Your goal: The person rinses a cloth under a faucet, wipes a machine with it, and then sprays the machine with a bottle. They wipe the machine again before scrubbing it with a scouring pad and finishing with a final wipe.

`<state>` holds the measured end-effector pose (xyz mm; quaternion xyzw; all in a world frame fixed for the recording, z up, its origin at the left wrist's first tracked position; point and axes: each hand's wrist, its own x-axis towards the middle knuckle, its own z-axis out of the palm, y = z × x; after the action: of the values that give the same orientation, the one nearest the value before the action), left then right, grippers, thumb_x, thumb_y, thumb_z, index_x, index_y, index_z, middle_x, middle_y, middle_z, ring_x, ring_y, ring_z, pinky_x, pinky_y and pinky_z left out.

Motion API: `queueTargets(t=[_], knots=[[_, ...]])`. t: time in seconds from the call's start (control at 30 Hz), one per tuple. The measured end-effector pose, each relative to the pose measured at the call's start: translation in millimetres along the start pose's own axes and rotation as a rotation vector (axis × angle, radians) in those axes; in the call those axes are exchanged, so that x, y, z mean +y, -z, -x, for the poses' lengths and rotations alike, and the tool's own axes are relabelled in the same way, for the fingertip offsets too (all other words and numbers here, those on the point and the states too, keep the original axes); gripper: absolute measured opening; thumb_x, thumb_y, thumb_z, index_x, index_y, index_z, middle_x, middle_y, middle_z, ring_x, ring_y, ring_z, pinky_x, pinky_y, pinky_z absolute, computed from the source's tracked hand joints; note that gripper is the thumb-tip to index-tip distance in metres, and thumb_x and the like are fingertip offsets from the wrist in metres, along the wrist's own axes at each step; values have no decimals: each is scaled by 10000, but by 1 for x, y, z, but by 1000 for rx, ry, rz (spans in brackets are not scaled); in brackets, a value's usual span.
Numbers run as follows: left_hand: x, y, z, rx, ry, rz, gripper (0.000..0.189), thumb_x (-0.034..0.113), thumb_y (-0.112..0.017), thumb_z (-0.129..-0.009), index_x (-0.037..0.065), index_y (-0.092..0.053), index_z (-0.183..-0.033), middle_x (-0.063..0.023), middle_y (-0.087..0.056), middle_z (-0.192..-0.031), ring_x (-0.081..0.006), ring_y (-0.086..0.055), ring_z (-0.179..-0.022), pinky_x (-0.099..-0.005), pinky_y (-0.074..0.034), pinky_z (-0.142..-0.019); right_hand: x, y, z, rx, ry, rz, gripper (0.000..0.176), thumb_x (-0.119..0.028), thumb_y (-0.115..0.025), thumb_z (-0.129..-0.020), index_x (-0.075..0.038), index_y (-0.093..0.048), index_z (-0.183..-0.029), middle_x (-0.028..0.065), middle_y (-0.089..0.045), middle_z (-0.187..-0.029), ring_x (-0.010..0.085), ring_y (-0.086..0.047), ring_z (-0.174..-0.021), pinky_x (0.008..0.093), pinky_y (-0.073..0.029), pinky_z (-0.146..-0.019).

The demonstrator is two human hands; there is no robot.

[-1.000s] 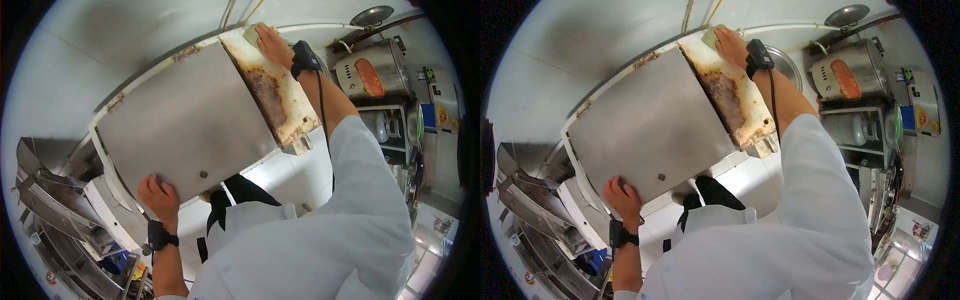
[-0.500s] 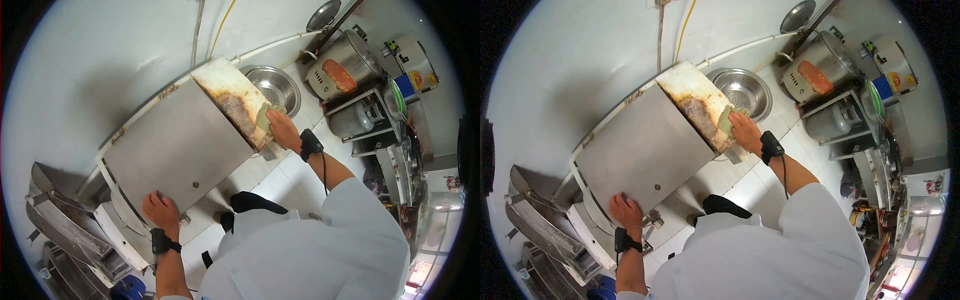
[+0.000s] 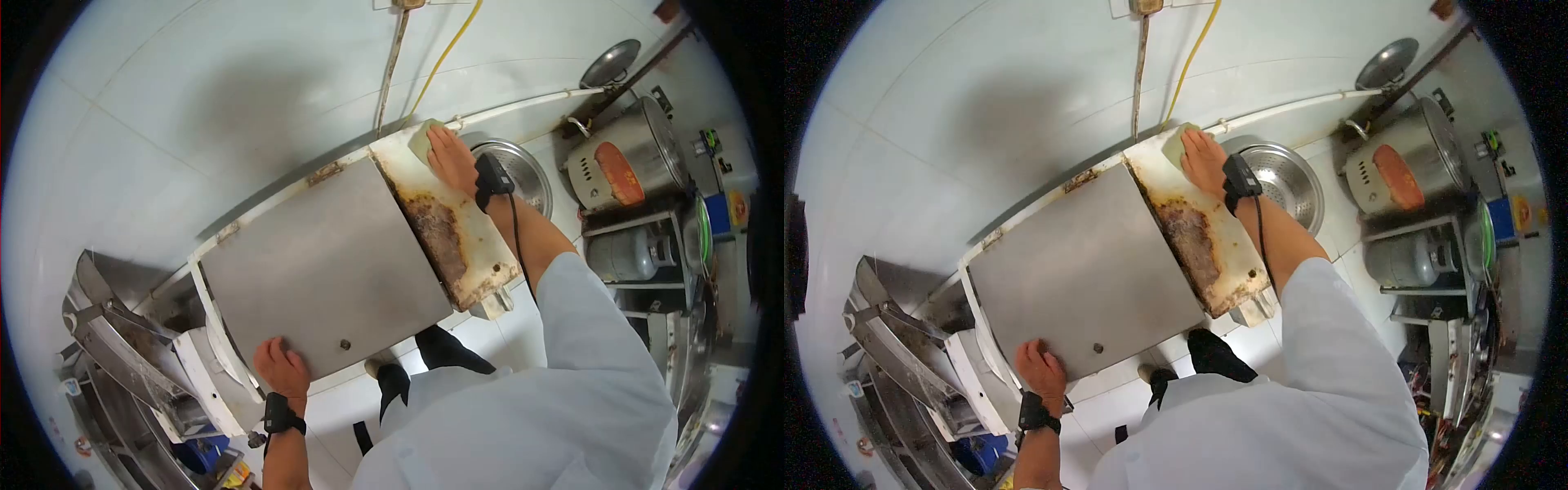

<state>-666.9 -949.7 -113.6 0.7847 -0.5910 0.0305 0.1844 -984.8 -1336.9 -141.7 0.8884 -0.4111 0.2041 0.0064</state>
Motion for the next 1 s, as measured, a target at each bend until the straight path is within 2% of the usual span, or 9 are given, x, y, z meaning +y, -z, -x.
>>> queueTargets(t=[0.07,0.23,0.47,0.53,0.57,0.67,0.77,0.83,1.0], knots=[[0,2,0,-28,-2,10,340,62,-489,-644,-2,-475,-977,-163,-452,-979,-333,-419,-935,-438,-319,-814,-15,-6,-19,-48,-130,97,443,-233,-402,-841,13,-368,-1209,167,-358,-1269,314,-319,-1189,417,-259,-977],[1,-2,0,-6,-21,-27,340,62,-484,-647,-7,-476,-980,-169,-453,-997,-339,-419,-941,-435,-328,-814,-30,-19,-34,-100,-4,6,438,-246,-383,-853,-12,-367,-1222,137,-349,-1291,299,-296,-1210,409,-240,-989],[-5,-6,4,18,14,-17,321,99,-489,-640,20,-499,-951,-167,-484,-960,-335,-444,-908,-446,-347,-788,-14,12,-1,-134,527,-42,373,-120,-440,-815,-36,-440,-1178,109,-449,-1215,235,-385,-1160,337,-286,-971],[-3,-2,-2,-125,120,-32,297,106,-490,-632,39,-517,-921,-151,-511,-927,-327,-464,-886,-446,-360,-783,18,10,19,-42,480,-427,373,-102,-446,-802,-29,-439,-1168,132,-469,-1183,270,-427,-1117,368,-313,-955],[-6,-7,-1,-31,80,-8,271,108,-490,-626,61,-528,-890,-132,-528,-900,-323,-480,-860,-444,-374,-762,26,1,37,-49,224,-442,360,-90,-450,-802,-21,-450,-1155,154,-487,-1149,297,-455,-1079,386,-331,-939],[-21,-19,5,57,44,78,229,95,-510,-620,68,-530,-846,-131,-523,-877,-322,-491,-822,-439,-384,-690,21,20,64,-73,219,-143,357,-39,-390,-826,-7,-419,-1180,182,-461,-1154,309,-397,-1107,382,-264,-971],[-21,-12,7,203,47,90,172,92,-526,-609,49,-511,-775,-117,-520,-806,-299,-503,-770,-409,-387,-706,24,1,89,-157,29,-155,252,-87,-407,-859,24,-493,-1068,201,-527,-1012,342,-478,-963,381,-371,-841],[-21,-15,14,317,62,154,247,119,-536,-625,41,-523,-860,-130,-519,-907,-301,-489,-866,-414,-368,-761,-38,18,84,-267,-123,-457,251,-131,-420,-869,43,-496,-1033,190,-538,-974,327,-502,-889,361,-393,-795],[-10,-28,73,600,298,420,412,249,-524,-756,16,-456,-1089,-176,-455,-1084,-334,-413,-1027,-413,-315,-874,-254,51,93,-457,-50,-862,229,-137,-434,-855,20,-503,-1008,107,-538,-887,195,-504,-827,292,-401,-743]])
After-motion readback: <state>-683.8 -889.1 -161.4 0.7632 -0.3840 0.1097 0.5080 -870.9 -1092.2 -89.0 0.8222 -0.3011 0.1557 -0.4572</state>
